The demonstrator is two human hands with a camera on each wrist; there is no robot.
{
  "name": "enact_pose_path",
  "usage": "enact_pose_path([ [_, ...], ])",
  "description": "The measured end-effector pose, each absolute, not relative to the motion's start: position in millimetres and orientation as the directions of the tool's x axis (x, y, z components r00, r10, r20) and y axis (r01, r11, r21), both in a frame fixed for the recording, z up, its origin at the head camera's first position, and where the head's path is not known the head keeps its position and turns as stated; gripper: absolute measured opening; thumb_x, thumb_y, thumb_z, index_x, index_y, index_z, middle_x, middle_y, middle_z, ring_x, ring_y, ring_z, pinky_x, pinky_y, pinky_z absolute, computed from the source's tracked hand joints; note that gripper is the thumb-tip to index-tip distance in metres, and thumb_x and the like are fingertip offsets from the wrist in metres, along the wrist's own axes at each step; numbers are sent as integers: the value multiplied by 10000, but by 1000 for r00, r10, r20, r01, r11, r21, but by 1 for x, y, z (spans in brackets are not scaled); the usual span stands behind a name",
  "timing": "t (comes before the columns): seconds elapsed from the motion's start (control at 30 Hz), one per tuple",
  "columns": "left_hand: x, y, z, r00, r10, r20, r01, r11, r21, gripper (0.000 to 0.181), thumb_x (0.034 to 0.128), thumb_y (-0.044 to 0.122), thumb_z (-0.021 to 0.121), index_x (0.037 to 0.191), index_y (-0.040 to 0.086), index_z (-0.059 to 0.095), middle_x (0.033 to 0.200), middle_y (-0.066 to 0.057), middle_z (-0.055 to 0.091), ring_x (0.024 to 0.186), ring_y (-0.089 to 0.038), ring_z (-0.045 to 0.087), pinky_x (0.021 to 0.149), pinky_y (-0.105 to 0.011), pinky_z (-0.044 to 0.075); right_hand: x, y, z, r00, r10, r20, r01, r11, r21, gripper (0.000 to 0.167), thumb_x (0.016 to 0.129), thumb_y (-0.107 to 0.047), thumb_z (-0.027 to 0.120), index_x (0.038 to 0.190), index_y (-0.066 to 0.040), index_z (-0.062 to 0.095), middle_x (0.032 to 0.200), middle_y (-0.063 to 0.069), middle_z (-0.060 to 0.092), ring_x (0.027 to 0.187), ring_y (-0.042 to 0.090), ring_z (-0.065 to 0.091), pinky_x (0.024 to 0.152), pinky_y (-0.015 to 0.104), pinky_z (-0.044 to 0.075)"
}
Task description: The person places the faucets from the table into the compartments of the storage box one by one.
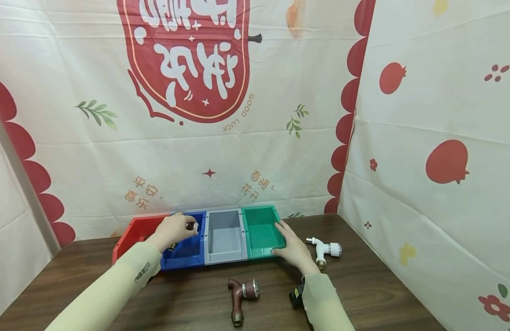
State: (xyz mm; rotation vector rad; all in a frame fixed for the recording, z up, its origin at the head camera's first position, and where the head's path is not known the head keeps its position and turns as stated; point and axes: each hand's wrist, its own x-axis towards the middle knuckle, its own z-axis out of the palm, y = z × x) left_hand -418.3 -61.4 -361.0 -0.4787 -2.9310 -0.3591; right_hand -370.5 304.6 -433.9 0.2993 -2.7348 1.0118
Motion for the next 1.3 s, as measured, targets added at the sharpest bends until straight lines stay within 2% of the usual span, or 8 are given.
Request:
enact_pose_path([
  [0.67,-421,-58,-362,-932,311,185,347,913,214,374,854,322,737,1183,149,700,1048,-119,616,852,-256,568,801,-480,534,-369,304,-434,-955,-113,275,-264,747,-610,823,829,-129,764,1521,-107,320,1594,119,200,1409,395,249,1025,646,306],
  [1.3,-421,-57,-367,-929,319,186,353,916,189,359,839,330,753,1145,147,713,1014,-109,606,801,-247,567,757,-459,545,-369,303,-434,-950,-118,289,-278,741,-611,818,824,-120,766,1515,-87,329,1589,132,210,1409,395,251,1030,645,302],
])
